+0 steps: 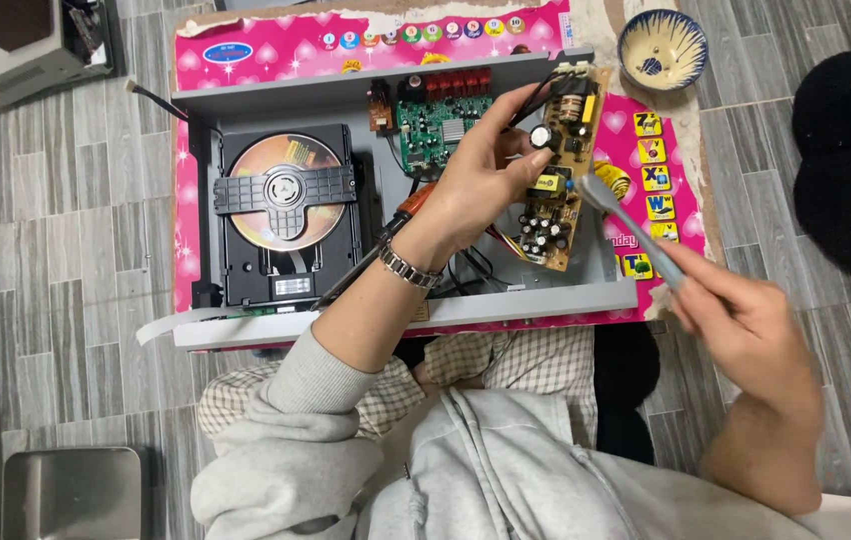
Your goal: Cleaning a circuit board with a cotton swab and using a screwdriver to manipulate components inside an electronic device
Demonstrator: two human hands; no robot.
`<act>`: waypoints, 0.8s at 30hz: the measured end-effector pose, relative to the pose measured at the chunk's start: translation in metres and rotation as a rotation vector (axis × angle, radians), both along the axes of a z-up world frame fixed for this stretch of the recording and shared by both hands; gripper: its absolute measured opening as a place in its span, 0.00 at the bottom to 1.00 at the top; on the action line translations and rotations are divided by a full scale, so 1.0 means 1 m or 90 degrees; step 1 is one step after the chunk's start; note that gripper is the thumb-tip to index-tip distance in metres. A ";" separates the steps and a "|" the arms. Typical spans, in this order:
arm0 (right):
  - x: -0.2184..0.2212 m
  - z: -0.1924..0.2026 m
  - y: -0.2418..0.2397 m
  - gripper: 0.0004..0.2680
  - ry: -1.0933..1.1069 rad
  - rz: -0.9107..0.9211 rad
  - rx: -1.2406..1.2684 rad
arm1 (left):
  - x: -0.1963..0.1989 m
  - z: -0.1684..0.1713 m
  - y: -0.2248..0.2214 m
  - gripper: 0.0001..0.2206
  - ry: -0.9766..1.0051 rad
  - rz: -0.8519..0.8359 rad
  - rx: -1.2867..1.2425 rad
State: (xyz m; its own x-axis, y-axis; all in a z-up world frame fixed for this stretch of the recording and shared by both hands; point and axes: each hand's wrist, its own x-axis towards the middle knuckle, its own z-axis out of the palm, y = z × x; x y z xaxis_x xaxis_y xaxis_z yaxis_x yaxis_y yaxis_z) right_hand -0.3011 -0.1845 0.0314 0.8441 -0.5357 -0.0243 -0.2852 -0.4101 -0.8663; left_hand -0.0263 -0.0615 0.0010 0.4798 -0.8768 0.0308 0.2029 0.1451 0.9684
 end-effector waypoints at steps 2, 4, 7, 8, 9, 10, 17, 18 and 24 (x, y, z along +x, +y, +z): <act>0.000 -0.007 -0.002 0.17 0.016 0.010 0.030 | 0.002 -0.003 0.001 0.27 0.015 0.010 -0.012; -0.003 -0.008 -0.007 0.16 0.031 0.020 0.057 | 0.003 -0.003 0.003 0.27 0.030 0.020 -0.027; -0.011 -0.008 -0.012 0.16 0.072 0.056 0.027 | 0.002 0.000 0.003 0.26 0.015 0.003 -0.018; -0.009 -0.010 -0.011 0.17 0.022 0.031 0.025 | 0.002 0.000 0.003 0.26 0.010 0.001 -0.018; -0.007 -0.012 -0.008 0.18 -0.026 0.006 0.024 | 0.001 -0.001 0.002 0.26 0.006 -0.001 -0.017; -0.008 -0.009 -0.010 0.18 -0.025 0.006 0.024 | 0.000 -0.002 0.002 0.26 0.007 -0.001 -0.016; -0.012 -0.010 -0.030 0.17 0.084 0.068 -0.007 | 0.001 -0.007 0.002 0.26 -0.042 0.022 -0.013; -0.002 -0.001 -0.026 0.17 0.182 0.065 -0.106 | 0.001 -0.008 0.001 0.26 -0.054 0.017 -0.018; -0.017 -0.016 -0.053 0.16 0.050 0.110 -0.033 | 0.000 0.001 0.004 0.25 -0.039 -0.005 0.018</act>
State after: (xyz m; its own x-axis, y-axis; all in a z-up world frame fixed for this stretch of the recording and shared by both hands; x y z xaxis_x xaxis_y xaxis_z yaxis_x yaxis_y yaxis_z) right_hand -0.3179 -0.2373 0.0158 0.9199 -0.3857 -0.0705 -0.2734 -0.5022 -0.8204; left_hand -0.0259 -0.0578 0.0017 0.4715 -0.8812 0.0347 0.1440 0.1157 0.9828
